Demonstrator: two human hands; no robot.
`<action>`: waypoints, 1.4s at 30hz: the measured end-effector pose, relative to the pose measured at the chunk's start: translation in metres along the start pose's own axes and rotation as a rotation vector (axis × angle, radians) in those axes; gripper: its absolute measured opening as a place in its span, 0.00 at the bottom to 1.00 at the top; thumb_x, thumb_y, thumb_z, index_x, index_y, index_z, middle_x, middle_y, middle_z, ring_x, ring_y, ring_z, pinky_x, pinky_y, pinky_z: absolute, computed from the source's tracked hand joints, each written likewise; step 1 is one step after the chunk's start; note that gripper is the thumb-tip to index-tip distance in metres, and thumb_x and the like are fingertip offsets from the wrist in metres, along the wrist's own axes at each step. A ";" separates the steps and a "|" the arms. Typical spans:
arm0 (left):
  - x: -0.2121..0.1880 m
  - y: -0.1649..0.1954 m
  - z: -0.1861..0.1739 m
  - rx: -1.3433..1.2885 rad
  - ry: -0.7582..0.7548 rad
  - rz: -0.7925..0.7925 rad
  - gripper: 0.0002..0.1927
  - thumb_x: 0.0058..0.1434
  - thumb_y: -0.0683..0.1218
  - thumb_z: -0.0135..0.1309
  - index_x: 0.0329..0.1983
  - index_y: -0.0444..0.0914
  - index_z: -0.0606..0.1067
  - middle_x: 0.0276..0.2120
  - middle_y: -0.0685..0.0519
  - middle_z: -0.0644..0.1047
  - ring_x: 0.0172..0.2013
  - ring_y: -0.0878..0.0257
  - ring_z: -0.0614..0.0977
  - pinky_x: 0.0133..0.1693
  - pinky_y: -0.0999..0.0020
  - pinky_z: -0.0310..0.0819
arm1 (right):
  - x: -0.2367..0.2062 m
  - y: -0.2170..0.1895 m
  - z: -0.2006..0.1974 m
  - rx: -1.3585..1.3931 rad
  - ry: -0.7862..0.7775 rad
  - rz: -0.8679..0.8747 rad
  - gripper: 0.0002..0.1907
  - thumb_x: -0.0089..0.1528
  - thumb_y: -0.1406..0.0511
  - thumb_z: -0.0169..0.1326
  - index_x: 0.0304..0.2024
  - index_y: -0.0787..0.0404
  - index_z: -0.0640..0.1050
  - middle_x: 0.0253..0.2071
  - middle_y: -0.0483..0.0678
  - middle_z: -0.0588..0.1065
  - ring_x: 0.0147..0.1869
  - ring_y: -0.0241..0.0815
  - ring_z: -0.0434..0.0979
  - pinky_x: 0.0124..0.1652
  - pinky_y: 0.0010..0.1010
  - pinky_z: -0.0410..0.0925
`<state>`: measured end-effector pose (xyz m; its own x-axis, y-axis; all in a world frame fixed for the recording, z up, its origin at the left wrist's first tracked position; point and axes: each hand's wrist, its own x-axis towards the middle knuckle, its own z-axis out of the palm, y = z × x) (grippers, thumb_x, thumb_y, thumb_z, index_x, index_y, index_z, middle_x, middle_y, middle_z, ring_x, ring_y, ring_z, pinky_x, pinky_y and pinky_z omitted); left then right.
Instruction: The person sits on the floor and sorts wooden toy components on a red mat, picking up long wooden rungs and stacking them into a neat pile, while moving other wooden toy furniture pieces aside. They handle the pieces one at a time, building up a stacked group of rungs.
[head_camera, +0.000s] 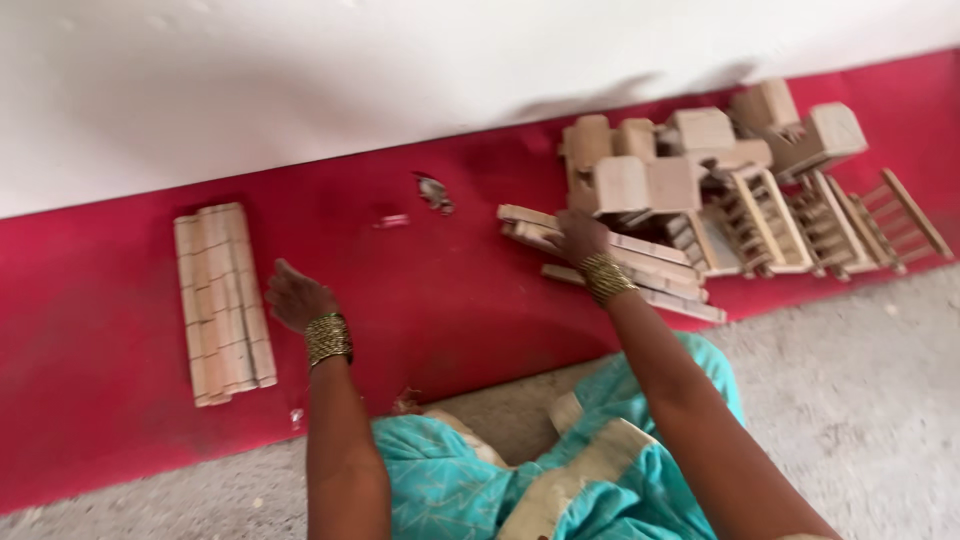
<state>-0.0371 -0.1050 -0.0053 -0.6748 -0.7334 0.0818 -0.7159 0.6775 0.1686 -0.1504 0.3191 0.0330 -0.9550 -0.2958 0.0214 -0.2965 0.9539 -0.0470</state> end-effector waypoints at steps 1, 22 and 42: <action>-0.010 0.016 0.000 -0.018 0.015 0.052 0.41 0.59 0.45 0.66 0.73 0.40 0.60 0.59 0.41 0.72 0.56 0.46 0.75 0.51 0.50 0.76 | -0.001 0.000 -0.006 -0.008 -0.041 0.037 0.24 0.64 0.45 0.58 0.46 0.56 0.74 0.45 0.52 0.78 0.41 0.53 0.82 0.35 0.47 0.74; -0.186 0.237 -0.015 -1.329 -0.558 0.231 0.28 0.65 0.58 0.62 0.53 0.32 0.67 0.35 0.46 0.77 0.32 0.58 0.79 0.36 0.62 0.78 | -0.061 0.015 -0.066 0.175 0.085 -0.337 0.20 0.61 0.54 0.64 0.41 0.57 0.69 0.26 0.44 0.77 0.23 0.44 0.77 0.23 0.36 0.69; -0.198 0.239 -0.147 -2.272 -0.227 0.242 0.07 0.67 0.46 0.59 0.42 0.39 0.75 0.22 0.58 0.73 0.22 0.70 0.72 0.25 0.70 0.73 | -0.112 -0.084 -0.130 0.545 0.694 -0.049 0.09 0.60 0.67 0.56 0.43 0.59 0.80 0.35 0.48 0.81 0.36 0.46 0.79 0.41 0.42 0.73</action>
<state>-0.0480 0.1941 0.1634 -0.8063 -0.5501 0.2176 0.5427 -0.5415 0.6421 -0.0175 0.2793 0.1646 -0.7743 -0.0685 0.6291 -0.4677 0.7315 -0.4962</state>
